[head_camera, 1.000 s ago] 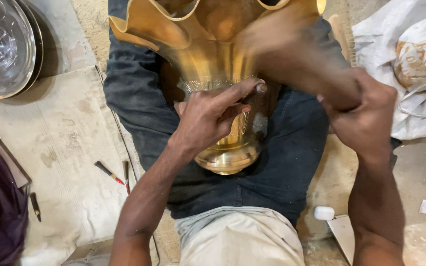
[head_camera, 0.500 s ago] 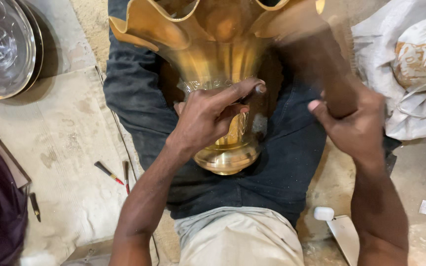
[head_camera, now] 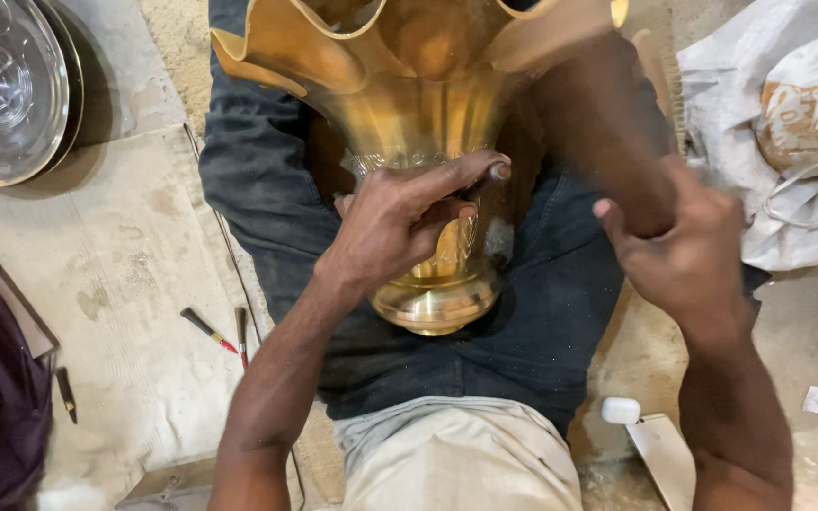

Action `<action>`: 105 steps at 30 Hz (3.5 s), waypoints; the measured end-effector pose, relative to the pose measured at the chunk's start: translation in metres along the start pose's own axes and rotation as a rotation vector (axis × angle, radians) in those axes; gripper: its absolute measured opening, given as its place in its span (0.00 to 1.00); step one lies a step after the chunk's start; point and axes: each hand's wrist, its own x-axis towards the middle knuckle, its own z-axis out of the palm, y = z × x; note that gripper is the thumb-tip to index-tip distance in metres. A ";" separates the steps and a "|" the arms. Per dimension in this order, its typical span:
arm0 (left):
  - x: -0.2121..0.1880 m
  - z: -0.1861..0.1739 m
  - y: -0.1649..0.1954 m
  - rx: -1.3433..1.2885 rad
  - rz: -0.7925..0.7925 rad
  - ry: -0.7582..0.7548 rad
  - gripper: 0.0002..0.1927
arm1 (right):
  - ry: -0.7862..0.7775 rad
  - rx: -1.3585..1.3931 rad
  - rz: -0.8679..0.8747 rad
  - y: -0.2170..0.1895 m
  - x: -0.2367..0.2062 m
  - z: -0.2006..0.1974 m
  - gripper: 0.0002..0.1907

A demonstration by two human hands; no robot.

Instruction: The person sits on the floor with a large brass vase held between their legs and, using a small chisel held in one hand and a wooden mallet in the other, repeatedly strikes the chisel to carve decorative floral patterns into the vase surface, repositioning the chisel around the pattern as they work.

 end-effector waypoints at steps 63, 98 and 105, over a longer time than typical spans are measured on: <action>-0.049 0.045 -0.021 -0.028 -0.119 0.426 0.07 | -0.059 -0.693 -0.558 -0.050 0.051 -0.040 0.10; -0.056 0.036 -0.011 -0.624 -0.189 0.691 0.21 | -0.085 -0.102 -0.384 -0.024 0.059 -0.018 0.16; -0.096 0.069 0.005 -0.483 -0.407 0.923 0.27 | 0.043 0.857 0.085 0.014 0.089 0.038 0.30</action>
